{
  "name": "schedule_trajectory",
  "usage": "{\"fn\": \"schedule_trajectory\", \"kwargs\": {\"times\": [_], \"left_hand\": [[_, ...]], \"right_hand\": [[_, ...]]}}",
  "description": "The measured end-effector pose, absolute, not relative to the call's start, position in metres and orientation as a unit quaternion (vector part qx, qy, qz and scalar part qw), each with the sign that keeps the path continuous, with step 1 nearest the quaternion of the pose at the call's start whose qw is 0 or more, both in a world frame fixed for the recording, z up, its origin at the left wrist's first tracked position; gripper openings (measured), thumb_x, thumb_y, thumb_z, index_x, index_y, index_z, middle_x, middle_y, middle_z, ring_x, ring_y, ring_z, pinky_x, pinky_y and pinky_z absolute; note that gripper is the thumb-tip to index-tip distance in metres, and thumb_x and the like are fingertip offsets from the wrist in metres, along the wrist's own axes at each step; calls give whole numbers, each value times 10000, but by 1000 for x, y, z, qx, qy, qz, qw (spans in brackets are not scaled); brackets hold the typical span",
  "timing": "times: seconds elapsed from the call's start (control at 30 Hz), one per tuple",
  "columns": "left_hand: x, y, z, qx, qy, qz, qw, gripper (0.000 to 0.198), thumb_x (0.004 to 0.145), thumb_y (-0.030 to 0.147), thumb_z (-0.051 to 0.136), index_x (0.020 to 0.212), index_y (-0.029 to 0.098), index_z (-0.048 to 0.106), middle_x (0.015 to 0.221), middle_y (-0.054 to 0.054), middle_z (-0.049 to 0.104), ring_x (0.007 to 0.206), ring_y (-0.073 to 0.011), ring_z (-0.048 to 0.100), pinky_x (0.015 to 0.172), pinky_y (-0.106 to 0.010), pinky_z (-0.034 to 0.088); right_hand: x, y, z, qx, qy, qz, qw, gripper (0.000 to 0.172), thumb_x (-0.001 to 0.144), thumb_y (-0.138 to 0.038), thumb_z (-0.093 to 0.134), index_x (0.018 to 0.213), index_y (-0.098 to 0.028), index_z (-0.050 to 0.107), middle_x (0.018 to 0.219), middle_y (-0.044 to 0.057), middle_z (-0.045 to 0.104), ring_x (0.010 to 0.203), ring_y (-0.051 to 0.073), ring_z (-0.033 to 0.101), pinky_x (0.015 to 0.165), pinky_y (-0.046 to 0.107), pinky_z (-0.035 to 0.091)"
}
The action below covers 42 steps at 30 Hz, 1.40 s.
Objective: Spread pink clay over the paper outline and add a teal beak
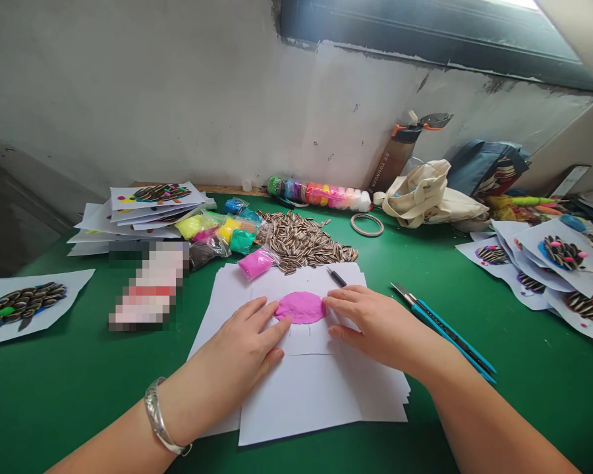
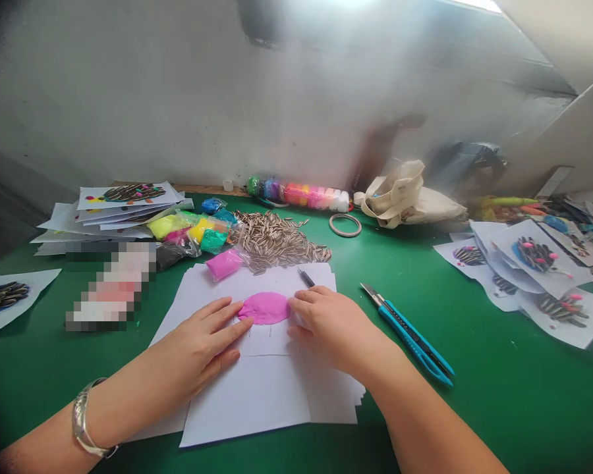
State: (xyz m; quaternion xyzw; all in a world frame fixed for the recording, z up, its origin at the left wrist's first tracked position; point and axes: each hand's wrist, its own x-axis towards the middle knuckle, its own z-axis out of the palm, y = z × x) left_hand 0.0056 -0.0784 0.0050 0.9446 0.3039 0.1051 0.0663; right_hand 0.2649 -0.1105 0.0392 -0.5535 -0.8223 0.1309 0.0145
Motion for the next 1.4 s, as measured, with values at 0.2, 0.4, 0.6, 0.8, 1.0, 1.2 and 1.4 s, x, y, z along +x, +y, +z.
{"fn": "schedule_trajectory", "kwargs": {"times": [0.2, 0.4, 0.6, 0.8, 1.0, 1.2, 1.4], "left_hand": [[8, -77, 10, 949, 297, 83, 59, 369, 921, 202, 526, 1285, 192, 583, 1346, -136, 580, 1281, -344, 479, 992, -519, 504], [9, -79, 14, 952, 294, 69, 56, 375, 916, 189, 529, 1286, 173, 588, 1348, -151, 577, 1275, -361, 483, 978, -535, 509], [9, -78, 12, 951, 293, 85, 56, 369, 911, 190, 537, 1275, 163, 594, 1336, -158, 584, 1265, -364, 491, 978, -533, 506], [8, -77, 10, 950, 296, 85, 59, 369, 915, 196, 534, 1280, 185, 588, 1345, -141, 579, 1274, -351, 484, 990, -525, 499], [8, -79, 11, 949, 297, 88, 62, 363, 911, 197, 543, 1271, 184, 593, 1345, -143, 576, 1277, -348, 480, 997, -525, 495], [8, -78, 11, 952, 293, 77, 53, 372, 915, 197, 536, 1282, 170, 585, 1350, -155, 572, 1273, -362, 485, 980, -542, 509], [8, -78, 12, 953, 292, 70, 49, 378, 915, 194, 535, 1290, 171, 581, 1354, -155, 570, 1276, -364, 484, 981, -544, 511]], "right_hand": [[255, -111, 38, -571, -816, 91, -27, 399, 905, -385, 581, 1276, -240, 583, 1160, 92, 642, 1021, 277, 574, 832, 399, 492], [249, -111, 40, -578, -812, 71, -48, 341, 918, -417, 552, 1202, -239, 613, 1152, 91, 637, 1023, 266, 581, 856, 388, 470], [250, -111, 40, -582, -809, 65, -53, 320, 920, -409, 551, 1167, -222, 628, 1178, 91, 635, 1048, 267, 582, 848, 390, 479], [250, -112, 38, -577, -812, 68, -48, 303, 921, -403, 552, 1141, -213, 643, 1183, 91, 637, 1066, 265, 583, 869, 385, 482], [251, -111, 39, -578, -811, 77, -46, 297, 917, -412, 563, 1076, -181, 663, 1123, 99, 662, 1034, 262, 584, 870, 376, 488], [251, -113, 37, -573, -816, 71, -30, 540, 911, -457, 564, 1395, -237, 470, 1196, 92, 638, 1040, 274, 569, 865, 402, 484], [245, -115, 37, -584, -809, 60, -47, 423, 913, -487, 540, 1262, -252, 577, 1182, 99, 626, 1042, 284, 562, 822, 391, 478]]}}
